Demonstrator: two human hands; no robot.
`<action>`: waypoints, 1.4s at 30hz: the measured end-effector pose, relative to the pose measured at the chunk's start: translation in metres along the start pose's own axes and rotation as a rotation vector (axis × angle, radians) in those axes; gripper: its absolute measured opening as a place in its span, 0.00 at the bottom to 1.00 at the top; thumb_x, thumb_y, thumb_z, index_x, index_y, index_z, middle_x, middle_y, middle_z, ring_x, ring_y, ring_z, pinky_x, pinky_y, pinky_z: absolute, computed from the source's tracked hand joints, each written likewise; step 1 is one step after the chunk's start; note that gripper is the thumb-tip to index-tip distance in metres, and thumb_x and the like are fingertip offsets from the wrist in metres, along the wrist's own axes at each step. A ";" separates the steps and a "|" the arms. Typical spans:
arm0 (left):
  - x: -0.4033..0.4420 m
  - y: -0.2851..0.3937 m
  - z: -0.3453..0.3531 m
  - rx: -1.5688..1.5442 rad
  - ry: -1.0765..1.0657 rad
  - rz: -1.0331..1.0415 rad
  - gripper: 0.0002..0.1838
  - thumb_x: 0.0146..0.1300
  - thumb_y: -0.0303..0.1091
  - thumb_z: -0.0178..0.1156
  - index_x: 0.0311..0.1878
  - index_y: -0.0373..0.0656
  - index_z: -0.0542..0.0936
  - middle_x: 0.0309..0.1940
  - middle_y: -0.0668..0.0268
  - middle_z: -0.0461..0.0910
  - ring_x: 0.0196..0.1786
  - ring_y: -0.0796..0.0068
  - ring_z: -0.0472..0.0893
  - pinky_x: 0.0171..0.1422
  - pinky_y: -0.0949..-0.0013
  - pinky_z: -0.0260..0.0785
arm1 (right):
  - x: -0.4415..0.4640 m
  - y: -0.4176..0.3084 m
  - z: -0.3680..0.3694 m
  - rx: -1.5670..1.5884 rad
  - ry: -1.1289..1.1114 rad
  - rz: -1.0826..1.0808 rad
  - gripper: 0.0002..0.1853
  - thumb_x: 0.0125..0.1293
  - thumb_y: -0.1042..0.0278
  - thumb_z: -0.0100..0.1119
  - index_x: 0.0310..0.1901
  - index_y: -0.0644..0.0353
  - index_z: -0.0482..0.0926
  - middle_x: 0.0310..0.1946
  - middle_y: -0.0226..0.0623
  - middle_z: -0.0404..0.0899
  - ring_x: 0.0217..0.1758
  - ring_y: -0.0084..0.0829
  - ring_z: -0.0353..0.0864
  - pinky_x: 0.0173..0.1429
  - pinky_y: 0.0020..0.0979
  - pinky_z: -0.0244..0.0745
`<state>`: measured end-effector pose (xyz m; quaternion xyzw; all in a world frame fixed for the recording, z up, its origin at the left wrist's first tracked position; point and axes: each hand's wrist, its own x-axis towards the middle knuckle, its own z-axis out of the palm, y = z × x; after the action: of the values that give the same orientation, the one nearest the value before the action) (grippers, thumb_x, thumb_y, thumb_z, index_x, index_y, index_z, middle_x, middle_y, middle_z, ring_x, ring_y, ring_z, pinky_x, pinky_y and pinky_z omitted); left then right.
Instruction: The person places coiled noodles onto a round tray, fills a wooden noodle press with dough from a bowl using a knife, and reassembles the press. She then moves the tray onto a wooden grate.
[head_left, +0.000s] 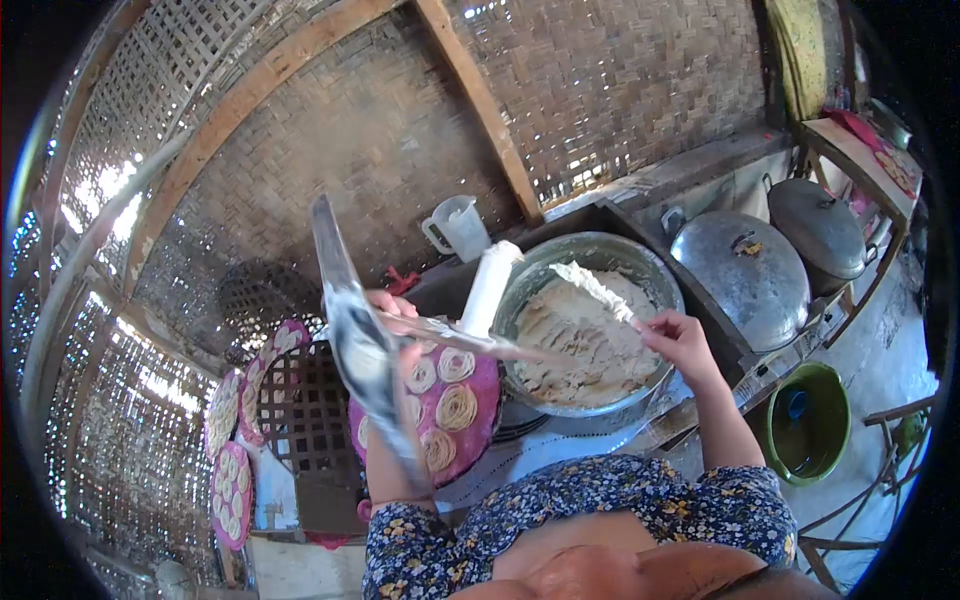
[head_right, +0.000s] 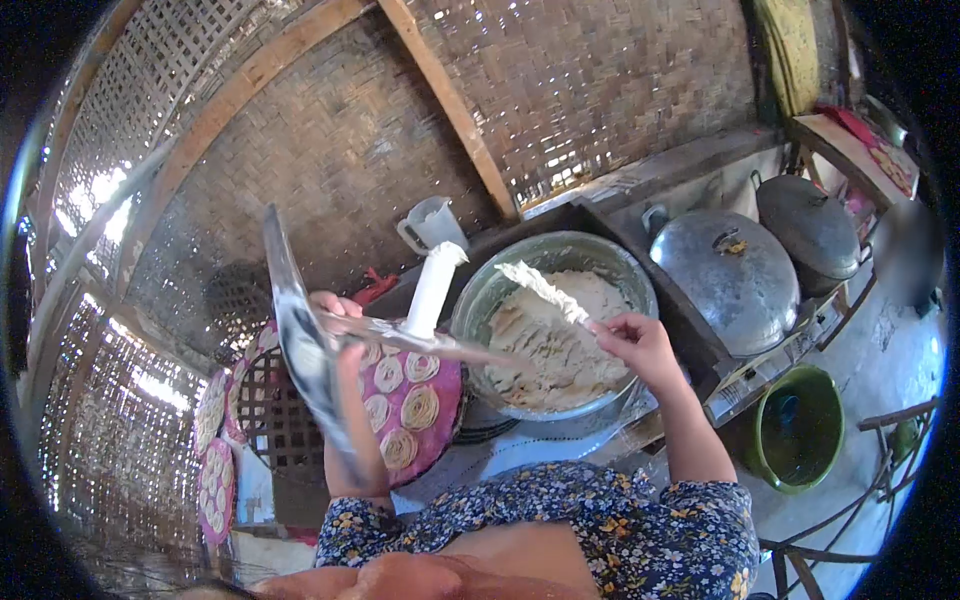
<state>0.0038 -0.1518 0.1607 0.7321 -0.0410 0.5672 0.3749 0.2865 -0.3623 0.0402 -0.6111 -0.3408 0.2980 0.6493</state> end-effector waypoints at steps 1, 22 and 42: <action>-0.001 -0.012 -0.011 -0.314 -0.032 -0.050 0.21 0.39 0.27 0.64 0.40 0.48 0.71 0.38 0.63 0.67 0.40 0.68 0.72 0.49 0.62 0.68 | 0.002 0.000 0.007 0.104 -0.059 -0.052 0.10 0.51 0.72 0.65 0.36 0.63 0.79 0.23 0.24 0.75 0.25 0.12 0.68 0.28 0.17 0.61; -0.053 -0.050 0.010 -1.514 0.136 -0.222 0.14 0.37 0.28 0.70 0.30 0.56 0.80 0.33 0.75 0.63 0.33 0.84 0.69 0.67 0.61 0.46 | -0.004 -0.007 0.058 -0.223 -0.468 -0.503 0.12 0.44 0.70 0.71 0.31 0.63 0.81 0.27 0.38 0.81 0.27 0.27 0.81 0.32 0.25 0.74; -0.060 -0.070 0.018 -1.646 0.022 -0.188 0.15 0.36 0.28 0.58 0.33 0.53 0.78 0.35 0.70 0.63 0.39 0.74 0.71 0.72 0.58 0.43 | -0.016 0.010 0.068 -0.235 -0.434 -0.482 0.13 0.44 0.70 0.70 0.32 0.64 0.80 0.29 0.39 0.81 0.31 0.33 0.82 0.36 0.28 0.75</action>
<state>0.0312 -0.1343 0.0729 0.2183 -0.3782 0.3293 0.8372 0.2220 -0.3343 0.0302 -0.5061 -0.6375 0.2174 0.5386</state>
